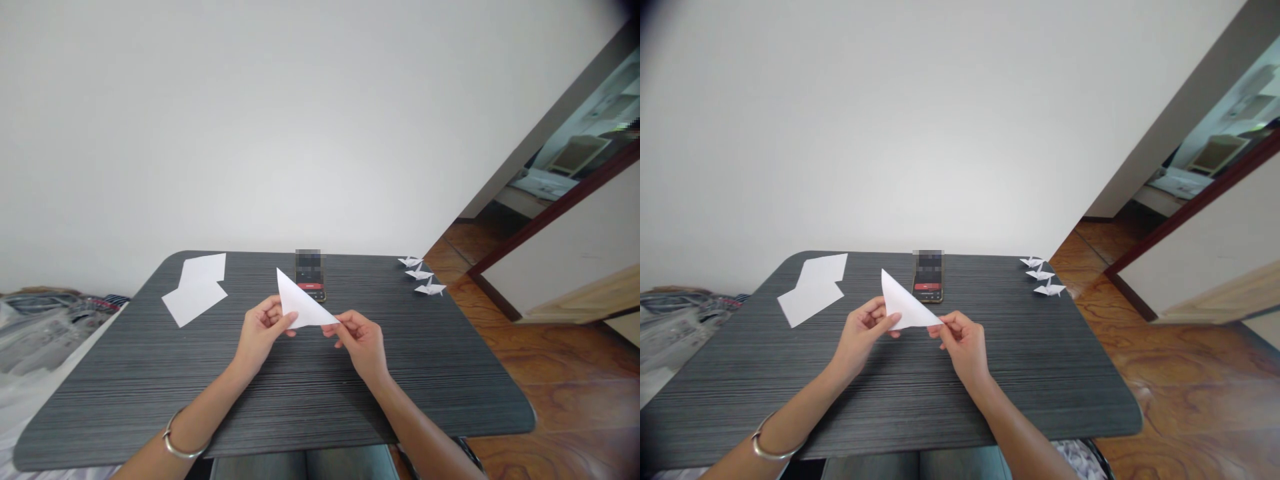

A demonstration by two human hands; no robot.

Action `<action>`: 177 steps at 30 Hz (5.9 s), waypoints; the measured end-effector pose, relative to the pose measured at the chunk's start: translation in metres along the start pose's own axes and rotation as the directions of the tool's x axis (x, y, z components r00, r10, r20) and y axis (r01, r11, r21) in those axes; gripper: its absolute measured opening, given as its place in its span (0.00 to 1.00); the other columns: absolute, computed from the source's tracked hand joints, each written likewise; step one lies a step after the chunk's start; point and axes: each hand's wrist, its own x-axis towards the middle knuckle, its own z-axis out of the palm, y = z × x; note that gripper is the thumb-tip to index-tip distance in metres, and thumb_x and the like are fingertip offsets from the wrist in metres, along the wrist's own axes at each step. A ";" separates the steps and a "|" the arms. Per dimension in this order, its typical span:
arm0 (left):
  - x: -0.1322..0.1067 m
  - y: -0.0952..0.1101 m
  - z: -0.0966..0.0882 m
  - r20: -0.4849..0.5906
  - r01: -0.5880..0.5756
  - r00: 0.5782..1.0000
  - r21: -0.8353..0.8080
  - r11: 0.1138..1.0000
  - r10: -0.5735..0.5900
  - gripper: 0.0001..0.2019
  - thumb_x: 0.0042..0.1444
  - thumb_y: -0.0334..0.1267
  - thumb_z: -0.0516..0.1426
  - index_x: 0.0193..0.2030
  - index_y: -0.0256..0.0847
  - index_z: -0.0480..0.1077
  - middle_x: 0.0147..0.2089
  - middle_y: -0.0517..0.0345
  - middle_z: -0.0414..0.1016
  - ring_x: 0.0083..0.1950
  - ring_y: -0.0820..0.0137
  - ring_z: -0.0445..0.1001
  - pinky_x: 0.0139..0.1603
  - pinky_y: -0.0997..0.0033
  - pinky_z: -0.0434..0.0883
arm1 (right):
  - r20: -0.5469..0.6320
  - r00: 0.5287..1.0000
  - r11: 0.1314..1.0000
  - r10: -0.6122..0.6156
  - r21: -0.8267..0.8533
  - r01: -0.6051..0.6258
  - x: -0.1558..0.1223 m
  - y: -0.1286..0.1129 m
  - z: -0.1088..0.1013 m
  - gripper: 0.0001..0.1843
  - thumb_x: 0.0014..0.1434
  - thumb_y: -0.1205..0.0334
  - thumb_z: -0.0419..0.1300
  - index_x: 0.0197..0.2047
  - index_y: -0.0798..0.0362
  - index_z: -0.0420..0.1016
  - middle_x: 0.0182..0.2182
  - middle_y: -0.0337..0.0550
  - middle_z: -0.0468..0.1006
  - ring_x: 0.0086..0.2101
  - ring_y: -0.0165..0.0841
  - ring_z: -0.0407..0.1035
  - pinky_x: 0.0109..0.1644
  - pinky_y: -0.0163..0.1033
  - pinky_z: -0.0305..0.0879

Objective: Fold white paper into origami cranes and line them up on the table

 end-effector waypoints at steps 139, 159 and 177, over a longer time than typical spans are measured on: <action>-0.003 0.005 -0.006 0.150 -0.207 0.976 0.416 0.885 0.158 0.12 0.50 0.36 0.58 0.42 0.39 0.75 0.44 0.53 0.78 0.44 0.64 0.75 0.46 0.71 0.69 | 0.098 0.987 0.955 0.129 0.254 -0.150 0.004 -0.003 0.003 0.11 0.46 0.57 0.65 0.31 0.57 0.77 0.22 0.44 0.80 0.25 0.34 0.75 0.23 0.31 0.70; 0.000 0.005 -0.007 0.112 -0.207 0.978 0.430 0.879 0.176 0.13 0.49 0.37 0.58 0.43 0.39 0.75 0.44 0.53 0.77 0.45 0.64 0.74 0.47 0.70 0.69 | 0.156 0.980 0.928 0.121 0.333 -0.167 0.004 -0.003 -0.003 0.16 0.53 0.52 0.59 0.35 0.57 0.77 0.27 0.48 0.81 0.27 0.34 0.76 0.24 0.31 0.69; -0.001 0.006 -0.007 0.117 -0.197 0.980 0.419 0.886 0.162 0.12 0.49 0.38 0.59 0.41 0.39 0.76 0.43 0.52 0.78 0.45 0.62 0.75 0.47 0.68 0.70 | 0.128 0.987 0.976 0.092 0.186 -0.115 0.004 -0.001 0.000 0.13 0.51 0.54 0.60 0.27 0.57 0.74 0.25 0.47 0.80 0.25 0.33 0.75 0.24 0.33 0.70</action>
